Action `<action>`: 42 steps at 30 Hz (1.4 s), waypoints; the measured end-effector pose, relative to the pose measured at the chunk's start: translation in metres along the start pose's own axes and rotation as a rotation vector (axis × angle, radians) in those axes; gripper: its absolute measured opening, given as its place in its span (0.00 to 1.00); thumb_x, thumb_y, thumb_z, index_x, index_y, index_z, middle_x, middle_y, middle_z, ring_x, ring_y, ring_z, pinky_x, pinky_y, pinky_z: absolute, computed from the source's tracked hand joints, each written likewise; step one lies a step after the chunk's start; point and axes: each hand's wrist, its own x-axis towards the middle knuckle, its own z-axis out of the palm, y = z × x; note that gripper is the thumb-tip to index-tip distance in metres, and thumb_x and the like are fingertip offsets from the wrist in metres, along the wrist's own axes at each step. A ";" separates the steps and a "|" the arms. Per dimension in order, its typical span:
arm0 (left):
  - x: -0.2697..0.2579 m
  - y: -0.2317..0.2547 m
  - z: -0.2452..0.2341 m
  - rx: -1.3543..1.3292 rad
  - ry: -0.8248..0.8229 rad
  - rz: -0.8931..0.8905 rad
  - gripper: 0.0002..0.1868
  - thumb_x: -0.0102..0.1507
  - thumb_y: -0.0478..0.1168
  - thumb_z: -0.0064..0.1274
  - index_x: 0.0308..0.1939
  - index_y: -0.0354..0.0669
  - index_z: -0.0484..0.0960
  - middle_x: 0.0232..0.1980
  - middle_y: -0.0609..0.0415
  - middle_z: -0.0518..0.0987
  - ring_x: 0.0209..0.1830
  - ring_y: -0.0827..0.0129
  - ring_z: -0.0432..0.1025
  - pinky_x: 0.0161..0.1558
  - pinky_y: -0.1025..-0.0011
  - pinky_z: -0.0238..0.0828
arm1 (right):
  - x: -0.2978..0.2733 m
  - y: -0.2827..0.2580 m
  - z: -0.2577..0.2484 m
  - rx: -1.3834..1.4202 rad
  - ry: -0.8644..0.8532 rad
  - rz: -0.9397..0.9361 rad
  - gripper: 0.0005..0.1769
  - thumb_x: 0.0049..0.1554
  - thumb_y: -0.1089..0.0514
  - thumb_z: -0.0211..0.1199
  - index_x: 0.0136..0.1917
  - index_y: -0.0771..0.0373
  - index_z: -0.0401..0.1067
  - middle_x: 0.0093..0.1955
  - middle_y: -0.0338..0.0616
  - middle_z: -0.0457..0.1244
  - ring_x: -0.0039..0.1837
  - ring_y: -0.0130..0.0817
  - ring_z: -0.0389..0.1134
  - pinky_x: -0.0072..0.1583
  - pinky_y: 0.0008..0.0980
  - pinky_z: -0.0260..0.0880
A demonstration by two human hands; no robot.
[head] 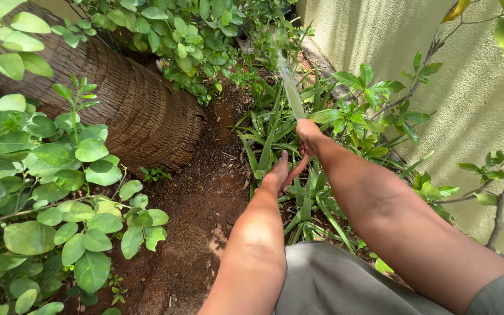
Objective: The person waters the base of a palm tree and surrounding bushes using a hose.
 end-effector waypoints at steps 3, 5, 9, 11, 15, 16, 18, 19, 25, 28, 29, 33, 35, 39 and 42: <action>-0.001 0.000 -0.004 -0.003 0.061 0.015 0.48 0.64 0.79 0.10 0.71 0.58 0.67 0.24 0.58 0.63 0.20 0.70 0.55 0.24 0.67 0.50 | -0.001 0.000 0.003 0.031 -0.018 -0.054 0.11 0.59 0.51 0.39 0.46 0.58 0.57 0.27 0.43 0.47 0.27 0.37 0.48 0.31 0.45 0.49; 0.000 0.001 -0.007 0.011 0.057 0.032 0.52 0.66 0.80 0.09 0.68 0.48 0.73 0.23 0.58 0.63 0.19 0.71 0.55 0.23 0.67 0.51 | -0.001 -0.002 0.002 0.042 -0.014 -0.038 0.11 0.59 0.51 0.39 0.45 0.59 0.58 0.27 0.42 0.47 0.27 0.36 0.47 0.31 0.44 0.49; 0.001 0.008 -0.008 0.024 0.080 0.024 0.47 0.63 0.79 0.10 0.74 0.63 0.62 0.24 0.56 0.63 0.21 0.69 0.55 0.25 0.66 0.52 | -0.010 -0.010 0.002 0.034 -0.028 -0.023 0.12 0.60 0.52 0.39 0.43 0.60 0.57 0.27 0.42 0.47 0.27 0.35 0.46 0.31 0.43 0.48; 0.002 0.011 -0.008 0.057 0.084 0.028 0.46 0.63 0.78 0.09 0.75 0.63 0.60 0.26 0.55 0.66 0.22 0.68 0.57 0.26 0.65 0.56 | -0.017 -0.013 -0.001 0.025 -0.032 -0.043 0.13 0.61 0.51 0.38 0.43 0.61 0.55 0.27 0.42 0.46 0.26 0.36 0.46 0.31 0.43 0.48; 0.004 0.009 -0.007 0.049 0.036 0.029 0.47 0.64 0.78 0.08 0.71 0.59 0.66 0.30 0.55 0.69 0.22 0.69 0.58 0.27 0.65 0.57 | -0.021 -0.010 0.000 0.012 -0.022 -0.047 0.13 0.61 0.52 0.37 0.44 0.61 0.57 0.26 0.42 0.46 0.26 0.36 0.47 0.31 0.43 0.49; 0.005 0.008 -0.007 0.038 0.034 0.021 0.47 0.64 0.78 0.09 0.71 0.57 0.66 0.31 0.55 0.70 0.23 0.68 0.60 0.27 0.64 0.59 | -0.020 -0.009 0.000 0.012 -0.019 -0.047 0.12 0.61 0.53 0.37 0.44 0.61 0.58 0.26 0.42 0.47 0.26 0.36 0.47 0.31 0.43 0.49; 0.009 0.005 -0.007 0.017 0.031 0.007 0.47 0.64 0.77 0.11 0.69 0.54 0.68 0.34 0.54 0.73 0.24 0.68 0.64 0.28 0.62 0.61 | -0.016 -0.007 0.000 0.017 -0.026 -0.009 0.12 0.61 0.51 0.37 0.45 0.60 0.57 0.27 0.41 0.46 0.26 0.35 0.47 0.31 0.42 0.48; 0.012 0.003 -0.008 0.008 0.025 0.008 0.48 0.64 0.78 0.11 0.68 0.52 0.69 0.33 0.54 0.73 0.24 0.68 0.64 0.28 0.62 0.62 | -0.015 -0.006 0.000 0.019 -0.030 0.010 0.12 0.62 0.50 0.37 0.46 0.59 0.57 0.27 0.41 0.46 0.27 0.35 0.46 0.31 0.42 0.48; 0.028 -0.008 -0.007 -0.112 0.018 0.011 0.59 0.63 0.84 0.07 0.71 0.43 0.71 0.45 0.48 0.75 0.40 0.61 0.68 0.42 0.57 0.66 | -0.022 -0.013 0.008 0.064 0.062 0.020 0.17 0.62 0.47 0.38 0.47 0.62 0.60 0.27 0.42 0.48 0.26 0.36 0.48 0.30 0.44 0.53; 0.000 -0.004 -0.004 0.033 0.188 0.121 0.53 0.61 0.82 0.18 0.75 0.49 0.54 0.63 0.53 0.53 0.59 0.62 0.46 0.55 0.45 0.43 | -0.023 -0.013 0.013 0.065 0.045 -0.051 0.18 0.62 0.45 0.41 0.46 0.62 0.58 0.26 0.42 0.45 0.25 0.36 0.46 0.29 0.44 0.47; -0.014 -0.002 -0.003 0.189 0.329 0.155 0.53 0.60 0.82 0.21 0.77 0.52 0.48 0.68 0.54 0.45 0.65 0.62 0.39 0.60 0.41 0.36 | -0.018 -0.013 0.013 0.073 0.042 -0.061 0.17 0.62 0.47 0.41 0.48 0.63 0.59 0.26 0.43 0.46 0.24 0.36 0.46 0.29 0.44 0.47; -0.056 0.009 -0.003 0.466 0.567 0.411 0.62 0.57 0.81 0.37 0.82 0.57 0.28 0.85 0.59 0.20 0.84 0.64 0.14 0.72 0.29 0.10 | -0.004 -0.005 0.010 0.099 0.026 -0.090 0.17 0.60 0.56 0.40 0.53 0.66 0.65 0.26 0.43 0.49 0.24 0.35 0.47 0.29 0.42 0.47; -0.070 0.009 -0.001 0.571 0.600 0.485 0.69 0.53 0.81 0.46 0.82 0.54 0.27 0.86 0.58 0.22 0.85 0.62 0.14 0.72 0.30 0.07 | -0.012 -0.010 0.015 0.090 0.018 -0.077 0.18 0.60 0.57 0.39 0.55 0.67 0.65 0.26 0.43 0.50 0.24 0.34 0.48 0.29 0.42 0.48; -0.091 0.013 0.005 0.649 0.632 0.505 0.82 0.43 0.79 0.60 0.81 0.46 0.25 0.85 0.54 0.22 0.84 0.60 0.15 0.71 0.29 0.06 | -0.048 -0.025 0.013 0.070 0.028 -0.030 0.18 0.61 0.55 0.36 0.55 0.65 0.63 0.27 0.43 0.49 0.24 0.34 0.47 0.29 0.42 0.50; -0.096 0.024 0.007 0.739 0.800 0.625 0.81 0.43 0.72 0.64 0.82 0.43 0.26 0.86 0.52 0.23 0.85 0.59 0.16 0.70 0.27 0.07 | -0.062 -0.029 0.017 0.051 0.034 -0.041 0.16 0.60 0.56 0.37 0.54 0.59 0.63 0.27 0.43 0.49 0.25 0.34 0.47 0.30 0.43 0.51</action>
